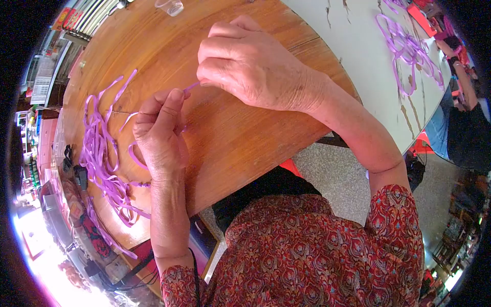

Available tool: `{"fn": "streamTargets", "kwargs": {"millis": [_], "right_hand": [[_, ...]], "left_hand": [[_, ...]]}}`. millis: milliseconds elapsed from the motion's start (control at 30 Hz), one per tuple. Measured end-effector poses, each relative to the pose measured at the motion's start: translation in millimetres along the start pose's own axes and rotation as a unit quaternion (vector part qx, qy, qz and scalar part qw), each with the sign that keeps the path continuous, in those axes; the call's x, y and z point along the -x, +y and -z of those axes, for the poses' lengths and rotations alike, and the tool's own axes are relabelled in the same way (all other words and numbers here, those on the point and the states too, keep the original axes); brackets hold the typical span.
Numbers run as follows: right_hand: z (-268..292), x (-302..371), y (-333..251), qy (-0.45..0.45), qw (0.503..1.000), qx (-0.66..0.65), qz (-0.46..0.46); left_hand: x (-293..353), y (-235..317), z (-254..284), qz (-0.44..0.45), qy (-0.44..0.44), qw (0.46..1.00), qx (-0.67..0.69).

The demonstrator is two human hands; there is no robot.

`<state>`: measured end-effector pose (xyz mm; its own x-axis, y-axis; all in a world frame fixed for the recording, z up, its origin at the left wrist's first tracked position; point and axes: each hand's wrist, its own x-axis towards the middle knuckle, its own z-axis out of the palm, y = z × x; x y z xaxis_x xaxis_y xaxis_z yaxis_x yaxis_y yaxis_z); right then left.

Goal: The person rolls a purple ribbon into a small coil by hand and threads the end through the center to form a knot. They repeat this process multiple times along the length of the ribbon to create a series of small bundles.

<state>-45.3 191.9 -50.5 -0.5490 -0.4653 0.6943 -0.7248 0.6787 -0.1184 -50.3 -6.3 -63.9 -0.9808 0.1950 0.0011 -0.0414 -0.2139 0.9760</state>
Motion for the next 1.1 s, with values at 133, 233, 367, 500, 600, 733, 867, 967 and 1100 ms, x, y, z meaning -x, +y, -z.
{"fn": "streamTargets", "kwargs": {"millis": [133, 233, 367, 500, 600, 733, 867, 967, 1100], "right_hand": [[-1, -2, 4, 0.003, 0.999, -0.028, -0.024], [2, 2, 16, -0.009, 0.997, -0.044, -0.058], [-1, 4, 15, -0.001, 0.974, -0.169, -0.151], [-13, 7, 2, -0.033, 0.975, -0.174, -0.135], [-10, 1, -20, -0.054, 0.949, -0.267, -0.160], [-10, -12, -37, -0.116, 0.852, -0.478, -0.180], [-4, -14, -41, -0.154, 0.752, -0.606, -0.208], [15, -5, -33, -0.147, 0.775, -0.570, -0.228], [36, 19, -8, -0.091, 0.752, -0.576, -0.305]], "left_hand": [[-3, 3, -2, -0.004, -0.005, 1.000, -0.009], [-10, 4, 8, 0.016, -0.018, 0.999, 0.040], [-6, 6, 4, 0.022, -0.006, 0.996, 0.083], [-2, 7, -2, -0.016, -0.013, 0.995, 0.094], [10, 23, -14, -0.029, -0.050, 0.989, 0.137], [25, 42, -30, -0.090, -0.096, 0.983, 0.126], [23, 72, -29, -0.115, -0.140, 0.959, 0.216], [16, 89, -10, -0.102, -0.127, 0.951, 0.264], [5, 86, 22, -0.092, -0.108, 0.937, 0.319]]}}
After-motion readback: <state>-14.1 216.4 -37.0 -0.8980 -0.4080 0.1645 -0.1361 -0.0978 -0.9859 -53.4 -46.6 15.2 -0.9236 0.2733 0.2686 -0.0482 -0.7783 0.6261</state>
